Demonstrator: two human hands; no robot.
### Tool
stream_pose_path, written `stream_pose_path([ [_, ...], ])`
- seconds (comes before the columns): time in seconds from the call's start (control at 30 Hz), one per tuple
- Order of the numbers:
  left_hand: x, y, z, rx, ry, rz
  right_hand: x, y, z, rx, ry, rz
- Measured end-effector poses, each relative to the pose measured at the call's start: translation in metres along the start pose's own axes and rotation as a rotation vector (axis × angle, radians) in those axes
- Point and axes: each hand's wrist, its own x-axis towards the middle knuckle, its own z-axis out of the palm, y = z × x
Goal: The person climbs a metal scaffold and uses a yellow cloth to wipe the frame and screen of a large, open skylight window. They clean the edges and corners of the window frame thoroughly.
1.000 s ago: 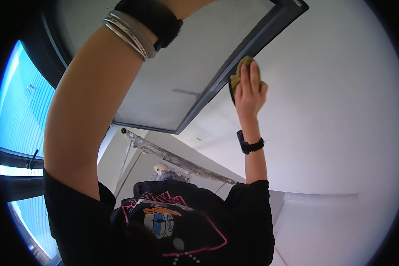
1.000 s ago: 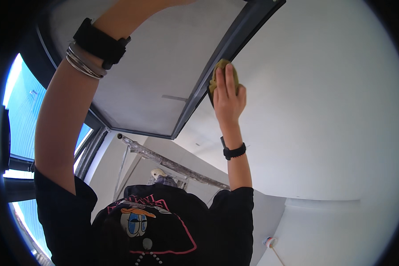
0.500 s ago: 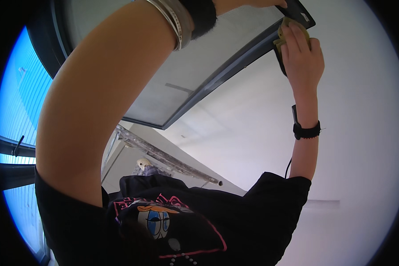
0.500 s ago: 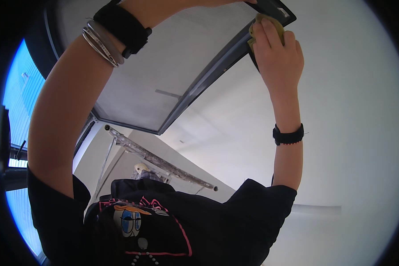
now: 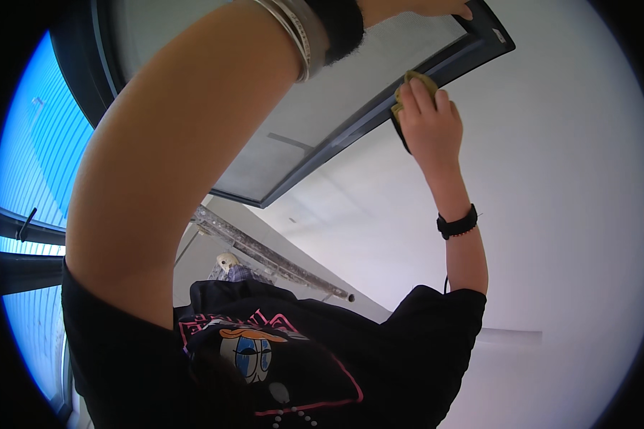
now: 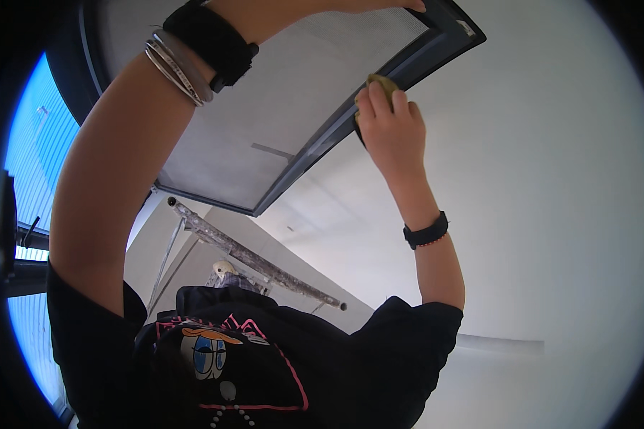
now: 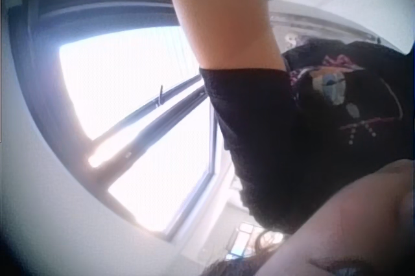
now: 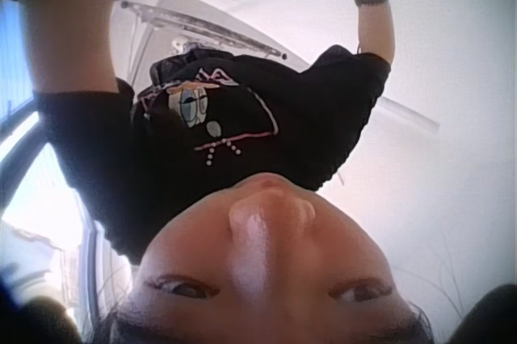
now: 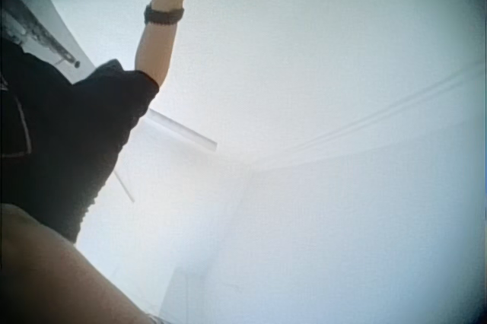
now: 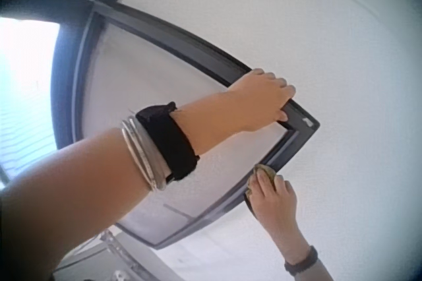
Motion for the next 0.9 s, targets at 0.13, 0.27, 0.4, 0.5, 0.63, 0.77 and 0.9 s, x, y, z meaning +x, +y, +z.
stream_pose_path([
  [0.13,-0.005,0.000,-0.007,-0.058,-0.005,0.010,-0.017,-0.033,0.012,0.123,-0.062,-0.021],
  [0.27,-0.002,-0.001,-0.006,0.004,-0.003,0.010,-0.033,-0.060,0.023,0.224,-0.114,-0.039],
  [0.4,-0.003,0.001,-0.013,-0.002,-0.014,0.016,-0.047,-0.083,0.030,0.309,-0.161,-0.039],
  [0.5,-0.002,0.003,-0.016,-0.035,0.001,0.015,-0.059,-0.101,0.038,0.381,-0.212,-0.034],
  [0.63,-0.003,0.005,-0.017,-0.028,0.008,0.005,-0.062,-0.111,0.039,0.406,-0.253,-0.031],
  [0.77,-0.002,0.005,-0.010,0.000,0.046,0.022,-0.053,-0.092,0.031,0.361,-0.218,-0.014],
  [0.9,-0.006,0.001,-0.003,-0.019,0.045,0.023,-0.024,-0.052,0.013,0.206,-0.097,0.050],
])
